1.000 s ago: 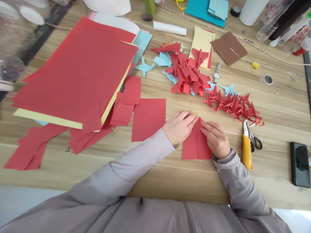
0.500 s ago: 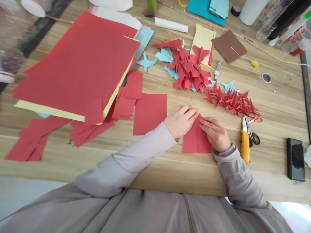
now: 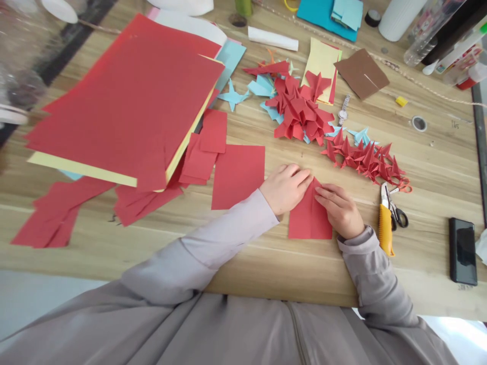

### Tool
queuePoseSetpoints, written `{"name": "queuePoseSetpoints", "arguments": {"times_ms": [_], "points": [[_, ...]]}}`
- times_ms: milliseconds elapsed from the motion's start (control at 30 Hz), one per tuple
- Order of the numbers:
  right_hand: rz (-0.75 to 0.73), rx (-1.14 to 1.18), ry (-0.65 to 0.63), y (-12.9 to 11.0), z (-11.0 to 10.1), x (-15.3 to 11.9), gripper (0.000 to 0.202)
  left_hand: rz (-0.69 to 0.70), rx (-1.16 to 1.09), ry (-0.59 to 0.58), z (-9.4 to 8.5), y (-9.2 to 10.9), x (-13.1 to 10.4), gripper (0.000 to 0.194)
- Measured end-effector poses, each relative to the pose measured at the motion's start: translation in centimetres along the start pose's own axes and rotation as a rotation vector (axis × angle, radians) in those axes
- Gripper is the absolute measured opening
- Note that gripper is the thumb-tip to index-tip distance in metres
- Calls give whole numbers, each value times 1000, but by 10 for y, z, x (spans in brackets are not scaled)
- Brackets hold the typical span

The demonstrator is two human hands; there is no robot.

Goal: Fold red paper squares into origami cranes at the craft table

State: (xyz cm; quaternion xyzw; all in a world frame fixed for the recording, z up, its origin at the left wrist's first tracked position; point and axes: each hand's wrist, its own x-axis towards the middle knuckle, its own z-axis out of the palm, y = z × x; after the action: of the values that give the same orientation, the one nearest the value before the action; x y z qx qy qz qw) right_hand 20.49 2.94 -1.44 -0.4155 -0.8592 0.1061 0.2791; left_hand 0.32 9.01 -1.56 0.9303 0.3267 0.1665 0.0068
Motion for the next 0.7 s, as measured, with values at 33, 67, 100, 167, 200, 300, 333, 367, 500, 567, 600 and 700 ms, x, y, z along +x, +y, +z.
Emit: {"name": "queuePoseSetpoints", "arguments": {"times_ms": [33,67,100,167,200,300,333,367,500,567,600,700], "points": [[4,-2,-4,0,0,0,36,-1,-4,-1,0,0,0,32],[8,-5,-7,0,0,0,36,0,-7,-2,0,0,0,32],[8,-9,-7,0,1,0,36,1,-8,-2,0,0,0,32],[0,-18,-2,0,1,-1,37,6,-4,-2,-1,0,0,32],[-6,-22,1,0,1,-1,37,8,1,-1,-1,0,0,32],[-12,-24,-1,0,1,-1,37,8,8,0,-1,0,0,32],[-7,-24,-5,0,1,-1,37,7,6,0,-1,0,0,33],[-4,-24,-8,0,1,-1,37,6,4,0,-1,0,0,33],[4,-27,-9,0,1,-1,37,3,-1,6,0,-1,0,35],[8,-24,-9,0,2,-1,37,0,2,3,-1,-1,0,37],[10,-23,-10,0,2,-1,37,-1,4,-1,-1,-1,0,37],[10,-32,-9,0,2,-1,36,1,16,-2,-2,-1,-1,36]]}}
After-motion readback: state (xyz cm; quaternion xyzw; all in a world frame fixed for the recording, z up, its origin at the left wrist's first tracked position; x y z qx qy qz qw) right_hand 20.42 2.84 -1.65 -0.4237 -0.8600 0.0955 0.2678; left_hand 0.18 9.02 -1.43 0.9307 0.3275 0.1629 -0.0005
